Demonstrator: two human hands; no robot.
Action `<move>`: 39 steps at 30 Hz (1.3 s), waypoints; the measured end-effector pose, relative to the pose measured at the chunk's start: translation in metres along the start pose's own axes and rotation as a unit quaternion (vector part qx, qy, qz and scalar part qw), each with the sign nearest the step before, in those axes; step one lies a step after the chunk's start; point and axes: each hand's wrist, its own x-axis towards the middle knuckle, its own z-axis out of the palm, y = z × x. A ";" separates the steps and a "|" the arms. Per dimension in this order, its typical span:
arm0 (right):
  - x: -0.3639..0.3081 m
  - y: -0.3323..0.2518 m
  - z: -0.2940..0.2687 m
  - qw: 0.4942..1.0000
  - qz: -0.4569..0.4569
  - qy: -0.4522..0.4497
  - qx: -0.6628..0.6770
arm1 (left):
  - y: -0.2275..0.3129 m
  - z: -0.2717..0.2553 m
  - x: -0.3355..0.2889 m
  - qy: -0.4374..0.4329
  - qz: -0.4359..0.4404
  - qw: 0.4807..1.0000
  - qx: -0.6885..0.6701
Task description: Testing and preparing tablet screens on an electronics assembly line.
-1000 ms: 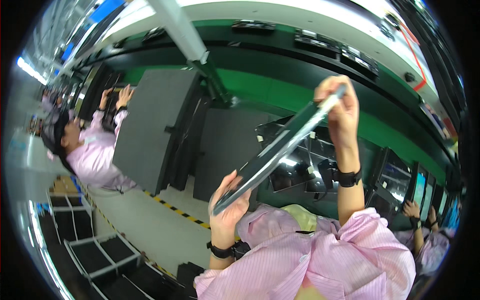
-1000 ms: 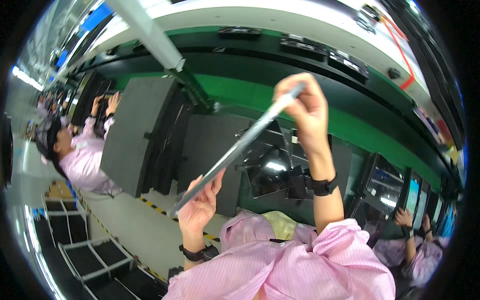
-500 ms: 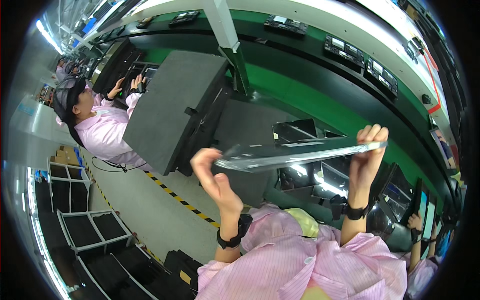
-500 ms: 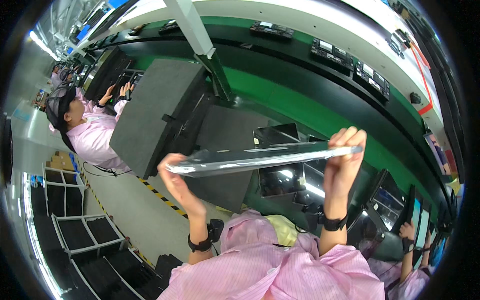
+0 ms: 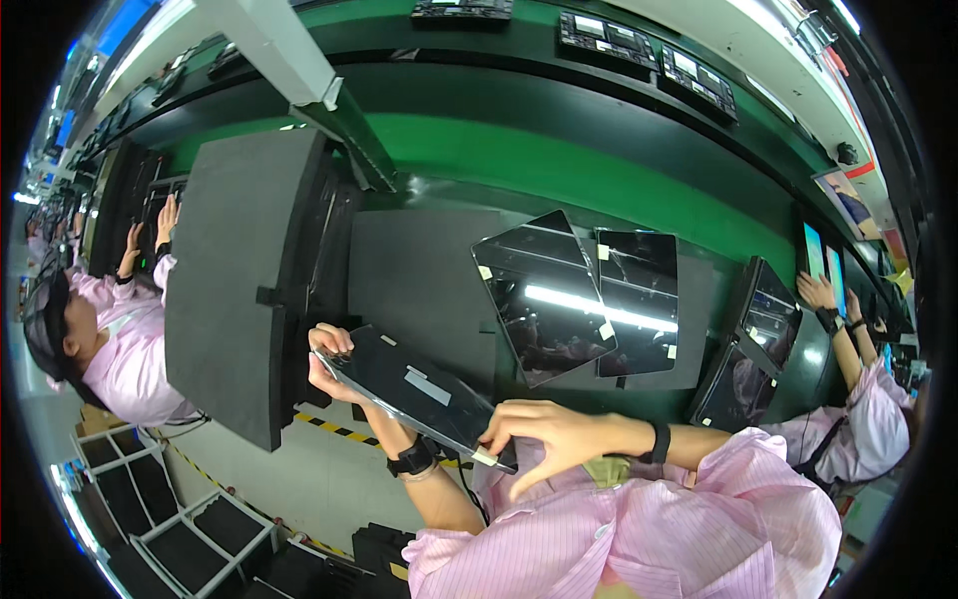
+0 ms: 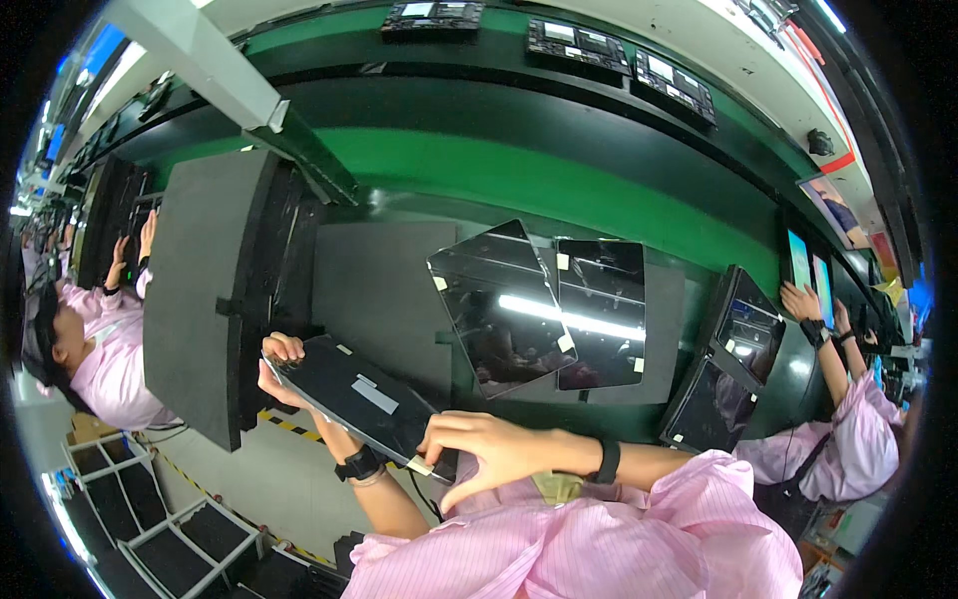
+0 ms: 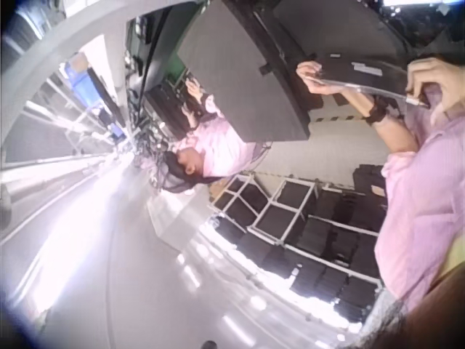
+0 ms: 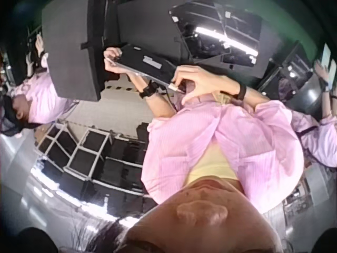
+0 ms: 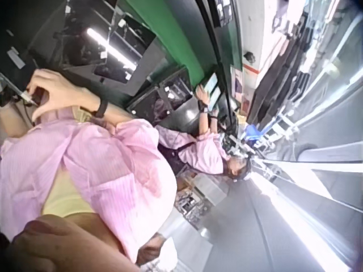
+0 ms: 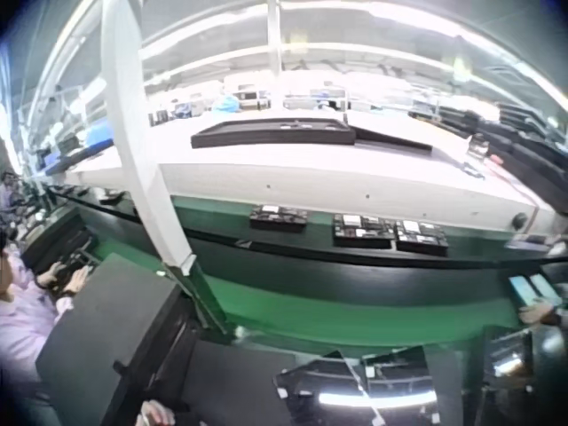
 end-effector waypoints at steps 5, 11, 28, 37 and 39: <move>0.019 0.062 -0.087 0.877 0.203 0.374 -0.224 | -0.038 -0.012 0.014 -0.003 0.012 1.000 0.028; 0.007 0.139 -0.135 0.702 0.390 0.402 -0.439 | -0.069 -0.006 0.020 -0.057 -0.016 0.998 -0.039; 0.069 0.020 -0.052 0.878 0.176 0.309 -0.319 | -0.072 -0.001 0.028 -0.052 -0.016 0.998 0.028; 0.078 0.048 -0.126 0.887 0.195 0.416 -0.042 | -0.067 -0.013 0.030 -0.068 -0.011 0.997 0.028; 0.072 0.046 -0.140 0.841 0.196 0.479 0.159 | -0.066 -0.018 0.030 -0.066 -0.007 0.997 0.035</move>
